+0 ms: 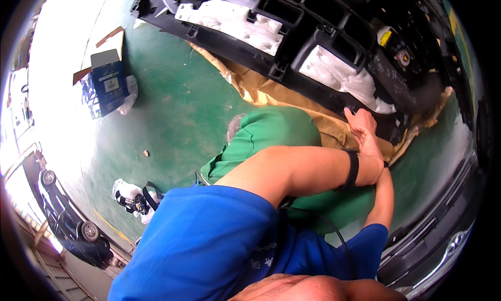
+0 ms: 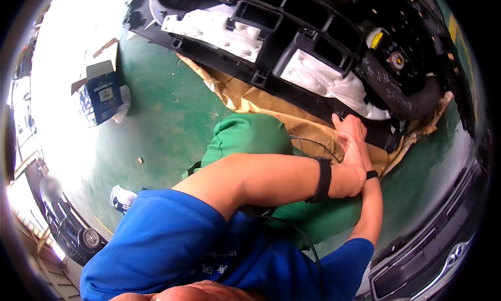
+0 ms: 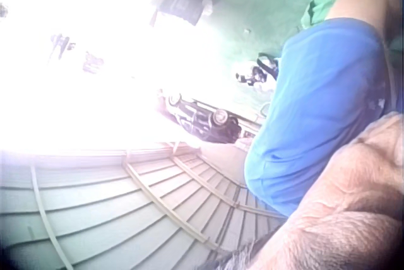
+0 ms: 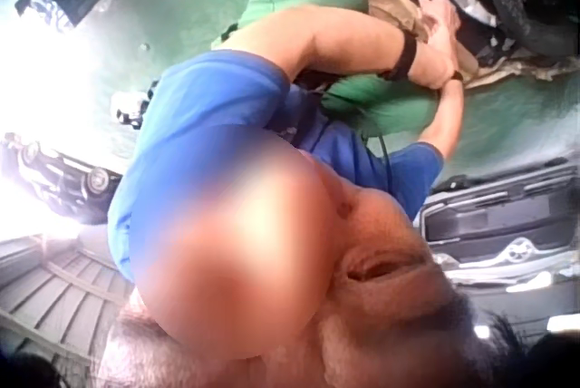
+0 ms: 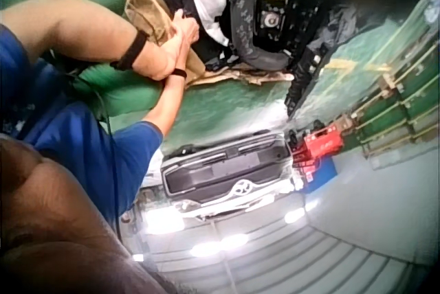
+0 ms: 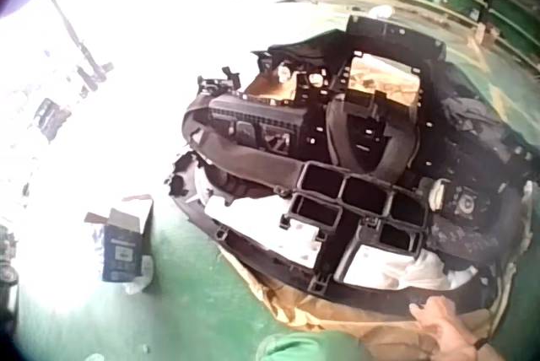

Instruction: The person attaches components to a large black plastic car part by hand and using a screwdriver while kneeling on a workshop floor.

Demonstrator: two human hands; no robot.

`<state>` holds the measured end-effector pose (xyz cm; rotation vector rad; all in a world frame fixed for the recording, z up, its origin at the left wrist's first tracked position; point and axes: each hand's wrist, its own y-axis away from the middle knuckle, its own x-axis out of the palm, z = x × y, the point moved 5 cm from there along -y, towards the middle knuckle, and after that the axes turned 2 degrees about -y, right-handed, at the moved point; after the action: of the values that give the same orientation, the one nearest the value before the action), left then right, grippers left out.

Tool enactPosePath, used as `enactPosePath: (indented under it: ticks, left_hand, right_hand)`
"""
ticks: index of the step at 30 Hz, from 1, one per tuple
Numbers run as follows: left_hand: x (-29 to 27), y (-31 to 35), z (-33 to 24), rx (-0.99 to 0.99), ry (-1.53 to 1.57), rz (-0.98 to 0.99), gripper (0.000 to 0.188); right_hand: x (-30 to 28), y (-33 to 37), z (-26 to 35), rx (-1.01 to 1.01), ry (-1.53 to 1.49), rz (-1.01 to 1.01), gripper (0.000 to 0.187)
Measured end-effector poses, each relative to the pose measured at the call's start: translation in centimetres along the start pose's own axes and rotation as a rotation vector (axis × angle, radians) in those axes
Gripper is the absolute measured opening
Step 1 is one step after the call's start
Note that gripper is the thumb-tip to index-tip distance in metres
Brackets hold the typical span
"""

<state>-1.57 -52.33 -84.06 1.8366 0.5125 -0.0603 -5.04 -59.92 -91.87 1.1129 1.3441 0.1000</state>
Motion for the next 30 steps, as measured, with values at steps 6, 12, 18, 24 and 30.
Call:
enactPosePath:
  ticks: [6,12,18,24,30]
  left_hand:
    - [0.2,-0.3,0.8,-0.005,0.05,0.002,0.073]
    - [0.4,-1.0,1.1,-0.006,0.076,-0.007,0.072]
    - [0.0,-1.0,1.6,-0.024,0.115,-0.026,0.072]
    - [0.8,-1.7,2.8,-0.104,0.214,-0.006,0.071]
    - [0.6,-1.7,3.1,-0.121,0.222,-0.027,0.071]
  right_hand:
    - [0.6,-0.5,-0.1,-0.005,-0.01,-0.003,0.064]
    - [1.0,-1.0,-0.2,-0.039,-0.022,-0.018,0.065]
    - [1.3,-0.9,-1.2,-0.022,-0.015,0.062,0.051]
    - [6.4,-2.9,-4.9,-0.081,-0.394,0.127,0.043]
    - [10.7,-5.3,-7.6,0.023,-0.838,0.314,0.036]
